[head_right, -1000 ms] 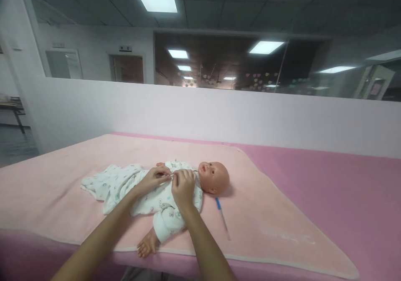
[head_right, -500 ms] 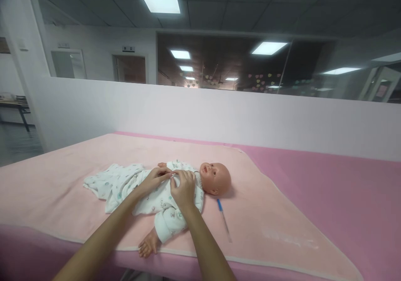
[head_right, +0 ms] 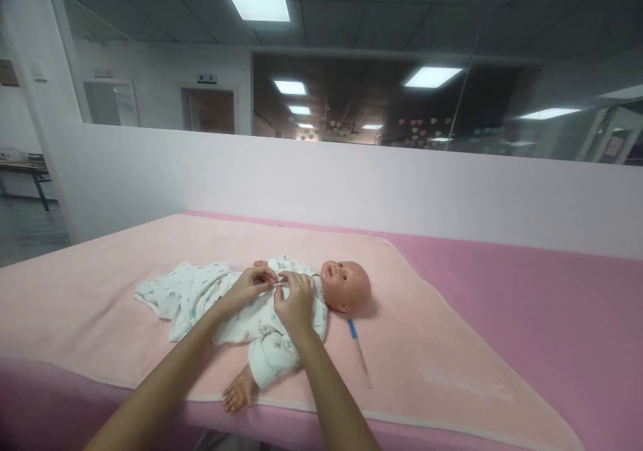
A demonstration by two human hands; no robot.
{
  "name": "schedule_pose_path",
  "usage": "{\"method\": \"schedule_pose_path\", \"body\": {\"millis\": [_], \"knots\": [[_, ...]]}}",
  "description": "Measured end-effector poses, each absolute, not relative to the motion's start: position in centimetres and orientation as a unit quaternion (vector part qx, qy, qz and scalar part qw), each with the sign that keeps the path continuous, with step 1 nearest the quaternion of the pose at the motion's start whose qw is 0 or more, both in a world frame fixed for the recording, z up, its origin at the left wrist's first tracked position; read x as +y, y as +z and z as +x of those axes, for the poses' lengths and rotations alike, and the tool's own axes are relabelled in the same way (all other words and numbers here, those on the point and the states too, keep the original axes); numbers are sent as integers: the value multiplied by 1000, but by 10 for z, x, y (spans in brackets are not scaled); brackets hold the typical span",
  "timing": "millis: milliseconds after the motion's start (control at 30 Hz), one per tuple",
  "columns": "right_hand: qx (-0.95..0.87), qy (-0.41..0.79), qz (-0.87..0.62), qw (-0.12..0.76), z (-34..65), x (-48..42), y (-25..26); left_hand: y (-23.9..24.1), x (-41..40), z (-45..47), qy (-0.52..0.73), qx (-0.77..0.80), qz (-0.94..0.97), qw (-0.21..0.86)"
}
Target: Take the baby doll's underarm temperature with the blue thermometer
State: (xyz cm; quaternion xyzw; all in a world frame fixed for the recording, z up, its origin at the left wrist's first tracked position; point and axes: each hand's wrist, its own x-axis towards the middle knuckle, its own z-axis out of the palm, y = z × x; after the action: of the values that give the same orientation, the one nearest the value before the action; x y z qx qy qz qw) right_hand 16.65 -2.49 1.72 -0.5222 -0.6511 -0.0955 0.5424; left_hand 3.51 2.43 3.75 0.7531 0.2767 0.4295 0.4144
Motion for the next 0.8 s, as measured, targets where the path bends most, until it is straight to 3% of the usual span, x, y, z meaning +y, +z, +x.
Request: {"method": "schedule_pose_path", "body": {"millis": [233,367,600,800], "knots": [[-653,-86,-523,540,166,-25,17,39,23,34,421,251,733,472],[-658,-99,-503,551,167,-27,18,45,24,27,421,282,734,453],[-656,-121,-454,591,167,-28,18,55,26,-11,273,301,758,509],[-658,-123,-449,592,166,-28,18,49,30,-23,248,282,757,535]]}}
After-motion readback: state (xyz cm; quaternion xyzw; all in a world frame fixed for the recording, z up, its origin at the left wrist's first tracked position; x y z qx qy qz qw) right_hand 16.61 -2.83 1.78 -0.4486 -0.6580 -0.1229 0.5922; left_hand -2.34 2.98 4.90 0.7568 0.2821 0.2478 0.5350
